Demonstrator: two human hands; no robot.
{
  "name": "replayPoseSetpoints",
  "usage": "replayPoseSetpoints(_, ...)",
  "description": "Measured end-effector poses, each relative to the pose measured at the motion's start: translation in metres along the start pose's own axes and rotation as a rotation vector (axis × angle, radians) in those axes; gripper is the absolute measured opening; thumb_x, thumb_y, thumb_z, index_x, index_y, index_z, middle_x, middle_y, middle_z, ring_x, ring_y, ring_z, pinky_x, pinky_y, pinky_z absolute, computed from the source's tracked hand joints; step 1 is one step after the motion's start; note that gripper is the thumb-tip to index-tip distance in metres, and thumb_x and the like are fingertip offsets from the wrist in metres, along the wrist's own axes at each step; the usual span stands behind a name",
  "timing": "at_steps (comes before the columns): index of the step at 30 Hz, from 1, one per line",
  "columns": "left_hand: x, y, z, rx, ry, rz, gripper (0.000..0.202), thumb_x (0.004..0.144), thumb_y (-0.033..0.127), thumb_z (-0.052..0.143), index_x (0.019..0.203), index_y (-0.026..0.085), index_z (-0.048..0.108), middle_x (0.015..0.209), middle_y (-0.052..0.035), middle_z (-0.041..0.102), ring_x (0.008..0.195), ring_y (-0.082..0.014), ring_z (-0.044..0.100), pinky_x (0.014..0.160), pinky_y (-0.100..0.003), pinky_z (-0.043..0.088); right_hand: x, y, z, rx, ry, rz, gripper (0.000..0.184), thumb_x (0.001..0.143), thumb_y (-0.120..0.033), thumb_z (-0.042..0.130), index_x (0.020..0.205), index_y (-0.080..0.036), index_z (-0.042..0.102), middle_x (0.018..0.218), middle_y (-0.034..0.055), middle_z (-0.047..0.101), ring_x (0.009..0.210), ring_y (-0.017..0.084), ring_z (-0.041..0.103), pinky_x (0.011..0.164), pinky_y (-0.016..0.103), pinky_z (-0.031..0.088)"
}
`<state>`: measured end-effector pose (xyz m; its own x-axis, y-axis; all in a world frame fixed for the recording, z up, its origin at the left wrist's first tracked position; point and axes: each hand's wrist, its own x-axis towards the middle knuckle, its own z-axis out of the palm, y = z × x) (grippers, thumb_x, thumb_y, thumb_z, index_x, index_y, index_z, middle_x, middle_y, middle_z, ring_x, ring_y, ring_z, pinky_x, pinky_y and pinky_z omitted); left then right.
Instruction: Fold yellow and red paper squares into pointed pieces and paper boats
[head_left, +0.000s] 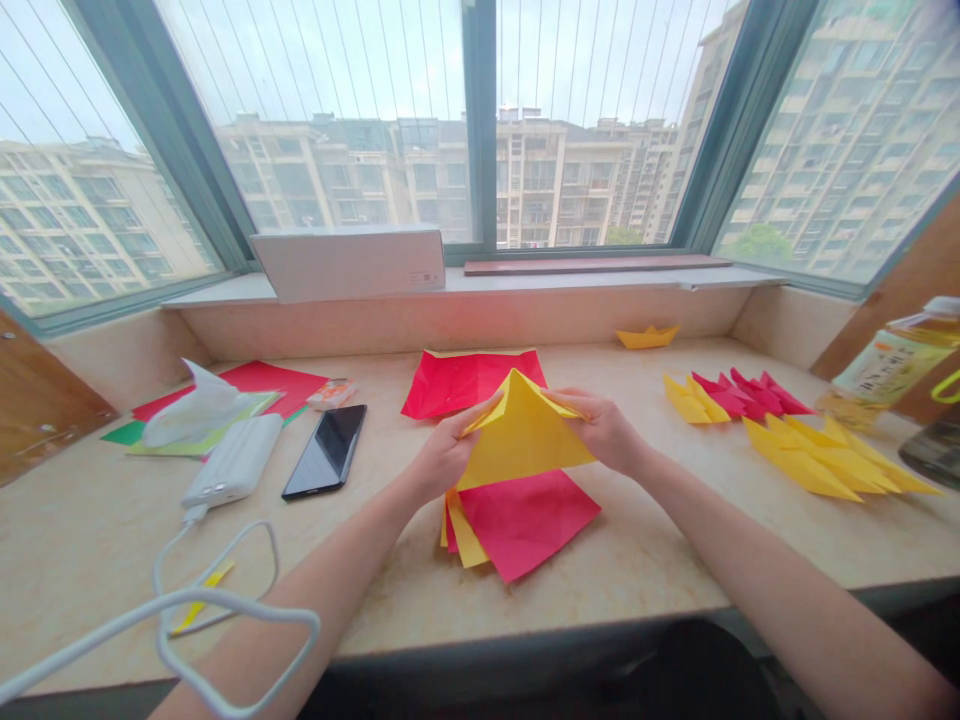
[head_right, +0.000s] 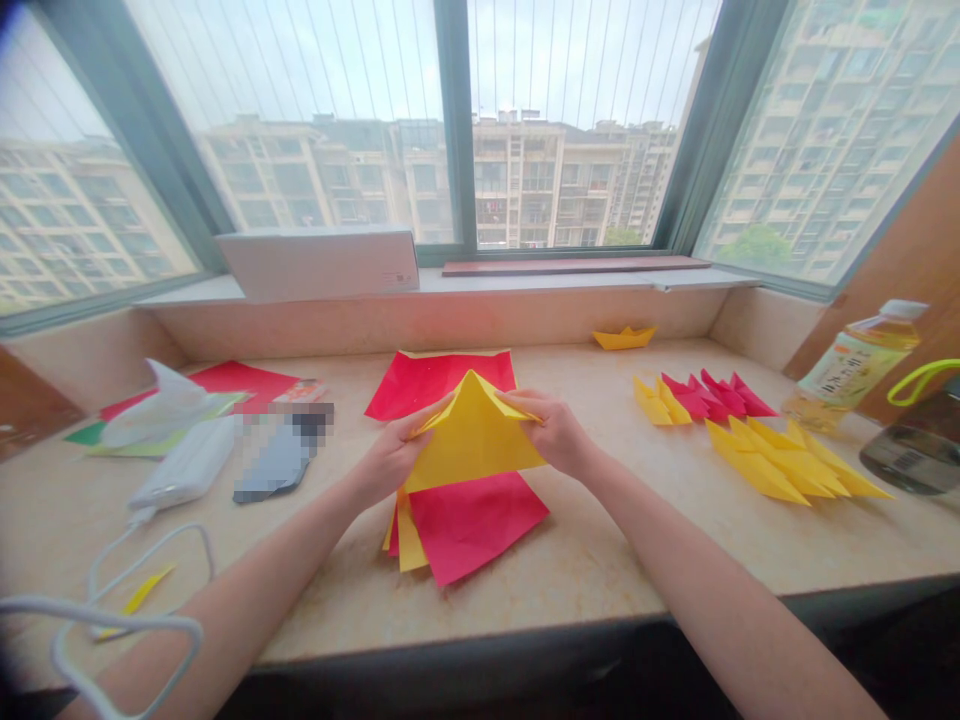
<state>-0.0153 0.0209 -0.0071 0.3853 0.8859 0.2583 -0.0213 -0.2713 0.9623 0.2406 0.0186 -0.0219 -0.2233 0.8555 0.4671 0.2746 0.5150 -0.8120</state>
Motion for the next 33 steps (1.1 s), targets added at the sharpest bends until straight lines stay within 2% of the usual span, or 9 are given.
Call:
replayPoseSetpoints(5, 0.003, -0.002, -0.004, 0.170, -0.020, 0.046, 0.050, 0.076, 0.012, 0.056, 0.123, 0.020, 0.070, 0.116, -0.0069, 0.073, 0.105, -0.0265, 0.067, 0.094, -0.037, 0.054, -0.002, -0.001, 0.005, 0.036, 0.013, 0.060, 0.032, 0.088, -0.040, 0.064, 0.114, -0.024, 0.074, 0.108, 0.0061, 0.073, 0.097, 0.027, 0.068, 0.076, 0.033, 0.056)
replayPoseSetpoints(7, 0.003, -0.005, -0.004, 0.166, 0.004, 0.073, 0.043, 0.082, 0.020, 0.060, 0.124, 0.017, 0.069, 0.120, -0.0090, 0.072, 0.112, -0.0279, 0.064, 0.098, -0.038, 0.051, -0.002, -0.001, 0.006, 0.094, 0.061, 0.169, 0.041, 0.087, -0.054, 0.062, 0.105, -0.019, 0.074, 0.090, 0.0065, 0.075, 0.079, 0.026, 0.070, 0.061, 0.031, 0.055)
replayPoseSetpoints(9, 0.004, -0.006, -0.003, 0.089, 0.039, 0.062, 0.042, 0.087, 0.034, 0.062, 0.124, 0.015, 0.067, 0.120, -0.0122, 0.071, 0.114, -0.0300, 0.064, 0.099, -0.040, 0.050, -0.001, -0.003, 0.006, 0.194, 0.140, 0.259, 0.048, 0.086, -0.060, 0.061, 0.099, -0.016, 0.073, 0.080, 0.0062, 0.075, 0.068, 0.025, 0.070, 0.055, 0.031, 0.055)
replayPoseSetpoints(13, 0.003, -0.007, -0.002, -0.133, 0.092, -0.055, 0.054, 0.084, 0.051, 0.067, 0.122, 0.012, 0.065, 0.116, -0.0151, 0.073, 0.103, -0.0324, 0.069, 0.091, -0.043, 0.055, 0.001, -0.016, 0.004, 0.471, 0.224, 0.295, 0.041, 0.084, -0.055, 0.067, 0.105, -0.020, 0.070, 0.096, 0.0077, 0.077, 0.078, 0.027, 0.074, 0.066, 0.035, 0.060)
replayPoseSetpoints(19, 0.003, -0.002, -0.005, -0.227, 0.110, -0.128, 0.055, 0.078, 0.050, 0.075, 0.117, 0.013, 0.067, 0.113, -0.0145, 0.074, 0.099, -0.0321, 0.071, 0.085, -0.041, 0.057, 0.002, -0.025, 0.005, 0.566, 0.193, 0.381, 0.041, 0.085, -0.053, 0.067, 0.112, -0.022, 0.067, 0.098, 0.0079, 0.078, 0.091, 0.031, 0.075, 0.071, 0.039, 0.062)
replayPoseSetpoints(23, 0.002, -0.002, -0.003, -0.167, 0.108, -0.074, 0.056, 0.082, 0.045, 0.072, 0.127, 0.014, 0.062, 0.119, -0.0142, 0.072, 0.105, -0.0318, 0.069, 0.089, -0.041, 0.056, 0.002, -0.013, 0.009, 0.516, 0.178, 0.300, 0.044, 0.083, -0.047, 0.071, 0.119, -0.023, 0.065, 0.104, 0.0068, 0.077, 0.094, 0.028, 0.074, 0.077, 0.040, 0.062)
replayPoseSetpoints(27, 0.001, -0.003, -0.004, -0.023, -0.040, -0.054, 0.054, 0.089, 0.041, 0.063, 0.137, 0.017, 0.057, 0.121, -0.0128, 0.071, 0.113, -0.0310, 0.066, 0.095, -0.038, 0.053, 0.002, -0.002, 0.010, 0.392, 0.071, 0.226, 0.040, 0.089, -0.045, 0.064, 0.123, -0.024, 0.066, 0.108, 0.0068, 0.075, 0.094, 0.027, 0.072, 0.082, 0.041, 0.060)
replayPoseSetpoints(30, -0.003, 0.000, -0.008, 0.041, -0.164, -0.061, 0.059, 0.091, 0.039, 0.060, 0.146, 0.021, 0.048, 0.132, -0.0111, 0.066, 0.119, -0.0304, 0.062, 0.098, -0.037, 0.051, 0.001, 0.000, 0.008, 0.169, -0.047, 0.041, 0.036, 0.095, -0.037, 0.056, 0.128, -0.027, 0.066, 0.124, 0.0074, 0.068, 0.111, 0.026, 0.065, 0.096, 0.041, 0.053)
replayPoseSetpoints(33, -0.008, 0.006, -0.011, 0.021, -0.307, -0.088, 0.067, 0.091, 0.041, 0.062, 0.152, 0.027, 0.037, 0.146, -0.0089, 0.054, 0.127, -0.0308, 0.056, 0.103, -0.040, 0.048, -0.001, 0.000, 0.006, -0.024, -0.090, -0.109, 0.037, 0.096, -0.026, 0.052, 0.130, -0.029, 0.065, 0.133, 0.0075, 0.061, 0.122, 0.025, 0.058, 0.105, 0.040, 0.047)
